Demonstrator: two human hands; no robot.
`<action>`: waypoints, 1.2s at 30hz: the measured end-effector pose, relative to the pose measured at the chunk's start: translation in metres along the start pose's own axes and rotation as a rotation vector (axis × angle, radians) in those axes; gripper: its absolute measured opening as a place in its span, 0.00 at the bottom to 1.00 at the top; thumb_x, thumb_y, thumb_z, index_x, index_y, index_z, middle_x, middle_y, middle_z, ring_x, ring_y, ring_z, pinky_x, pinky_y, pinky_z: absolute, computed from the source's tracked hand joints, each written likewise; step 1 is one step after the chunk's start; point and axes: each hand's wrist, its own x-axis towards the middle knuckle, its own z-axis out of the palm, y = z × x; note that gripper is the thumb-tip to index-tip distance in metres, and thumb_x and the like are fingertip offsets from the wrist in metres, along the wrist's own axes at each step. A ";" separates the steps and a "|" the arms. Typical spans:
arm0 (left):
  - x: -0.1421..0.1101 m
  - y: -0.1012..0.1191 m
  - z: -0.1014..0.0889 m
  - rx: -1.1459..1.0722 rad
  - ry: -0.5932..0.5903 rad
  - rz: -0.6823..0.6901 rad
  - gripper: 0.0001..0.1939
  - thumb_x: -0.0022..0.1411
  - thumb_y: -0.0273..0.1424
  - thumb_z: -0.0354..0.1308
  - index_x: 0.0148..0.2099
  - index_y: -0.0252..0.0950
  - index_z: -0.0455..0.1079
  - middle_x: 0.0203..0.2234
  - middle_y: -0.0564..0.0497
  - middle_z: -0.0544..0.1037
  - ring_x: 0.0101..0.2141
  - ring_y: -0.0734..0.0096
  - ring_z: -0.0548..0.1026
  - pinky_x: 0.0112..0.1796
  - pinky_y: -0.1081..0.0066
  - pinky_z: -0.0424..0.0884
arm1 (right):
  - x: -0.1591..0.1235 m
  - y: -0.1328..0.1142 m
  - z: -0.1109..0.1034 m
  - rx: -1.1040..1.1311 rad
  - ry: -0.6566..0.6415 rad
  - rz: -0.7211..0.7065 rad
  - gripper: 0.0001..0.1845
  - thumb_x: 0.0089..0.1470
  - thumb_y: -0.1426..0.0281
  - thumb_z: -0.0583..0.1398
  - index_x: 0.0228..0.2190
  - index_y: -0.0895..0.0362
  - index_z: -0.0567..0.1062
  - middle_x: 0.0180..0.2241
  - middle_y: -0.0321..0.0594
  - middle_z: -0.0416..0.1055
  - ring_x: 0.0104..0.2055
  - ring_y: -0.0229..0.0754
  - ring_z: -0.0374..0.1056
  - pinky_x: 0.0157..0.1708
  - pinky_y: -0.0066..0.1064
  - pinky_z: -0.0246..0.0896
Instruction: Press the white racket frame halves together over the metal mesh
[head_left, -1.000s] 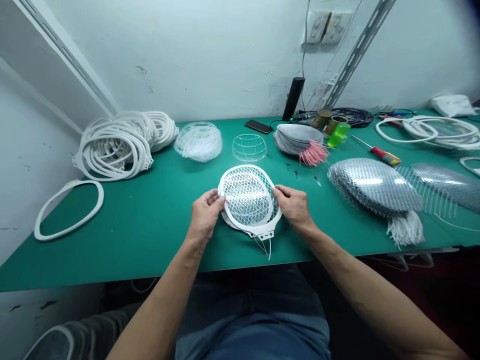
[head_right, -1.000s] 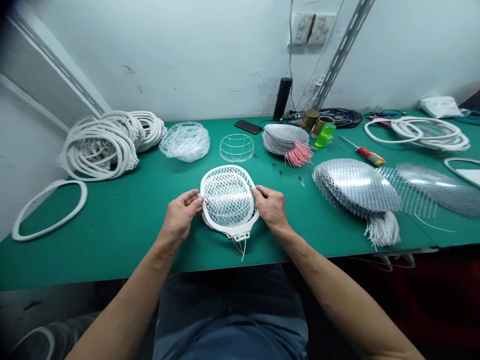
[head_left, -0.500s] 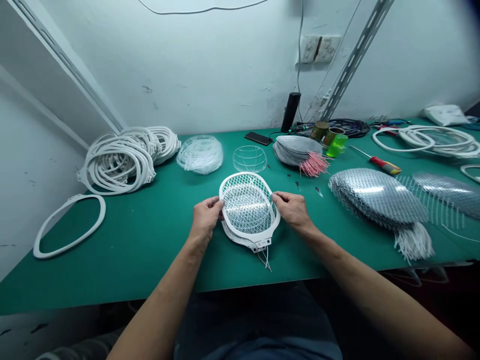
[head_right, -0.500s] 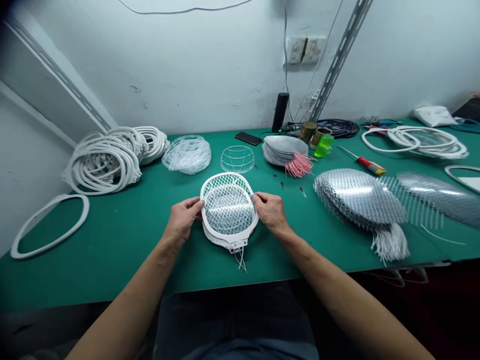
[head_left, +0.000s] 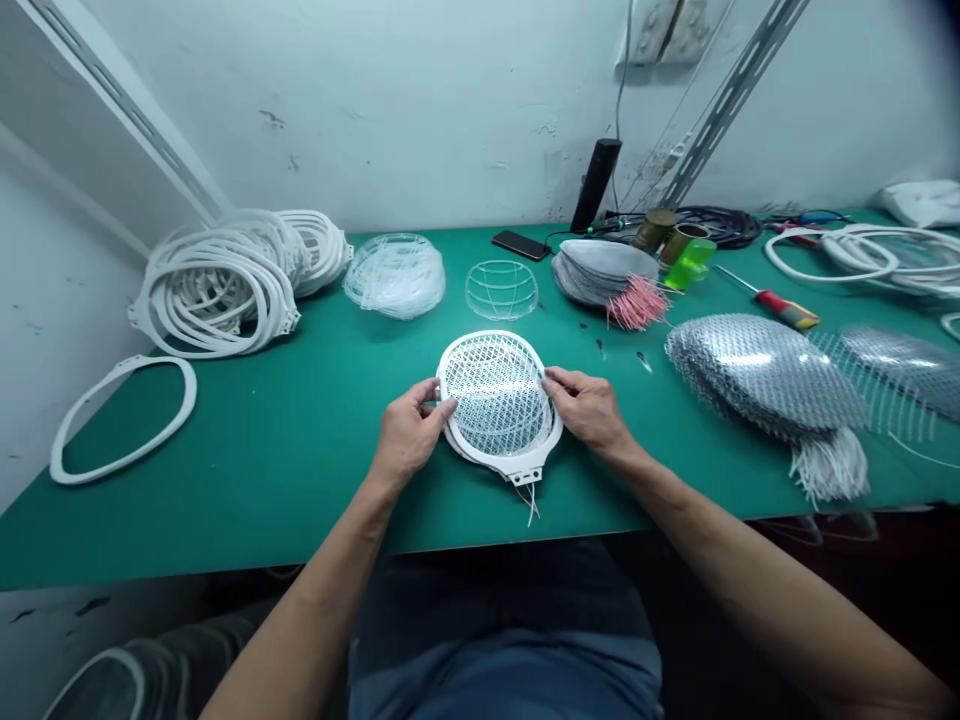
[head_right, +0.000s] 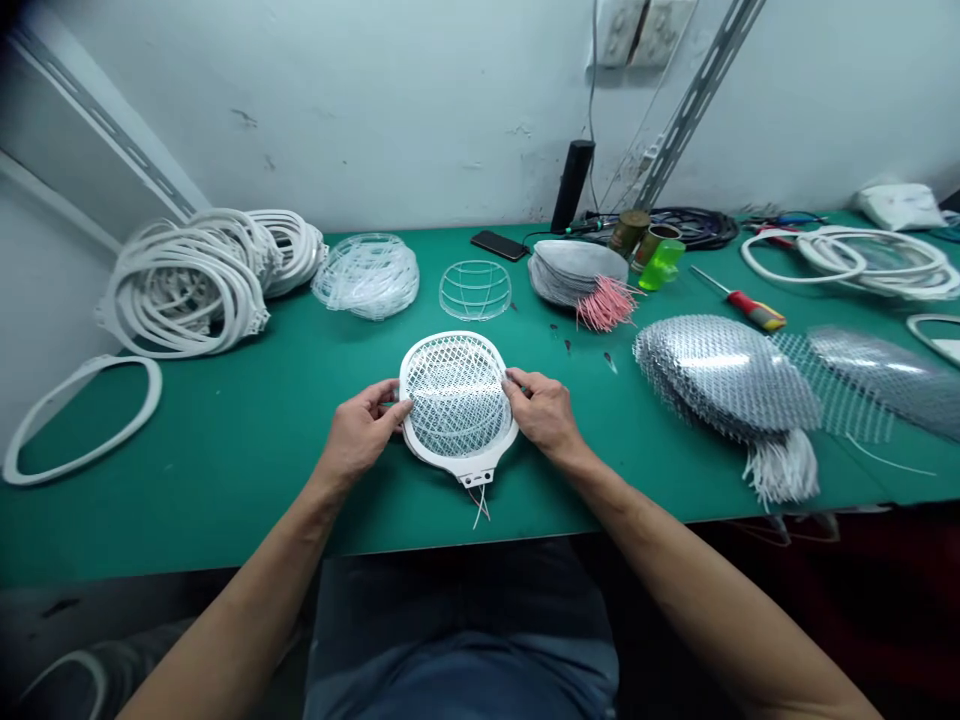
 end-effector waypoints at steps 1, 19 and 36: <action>-0.003 0.001 -0.005 0.056 -0.046 0.048 0.31 0.60 0.45 0.67 0.61 0.35 0.72 0.45 0.44 0.82 0.36 0.63 0.81 0.37 0.65 0.80 | -0.001 0.000 0.000 -0.003 0.002 -0.012 0.18 0.58 0.58 0.63 0.44 0.54 0.84 0.42 0.43 0.83 0.46 0.53 0.78 0.52 0.45 0.70; -0.006 -0.030 -0.027 0.604 -0.168 0.589 0.52 0.52 0.55 0.71 0.71 0.37 0.59 0.62 0.34 0.72 0.62 0.44 0.70 0.61 0.45 0.66 | -0.008 0.005 -0.038 -0.266 -0.532 -0.295 0.54 0.50 0.42 0.67 0.69 0.57 0.62 0.70 0.58 0.55 0.72 0.65 0.51 0.67 0.63 0.52; -0.007 -0.031 -0.024 0.636 -0.227 0.509 0.51 0.54 0.54 0.70 0.71 0.36 0.58 0.64 0.34 0.69 0.65 0.43 0.66 0.62 0.45 0.65 | -0.006 0.014 -0.035 -0.400 -0.609 -0.433 0.65 0.47 0.40 0.68 0.71 0.65 0.52 0.70 0.67 0.52 0.74 0.67 0.43 0.71 0.63 0.41</action>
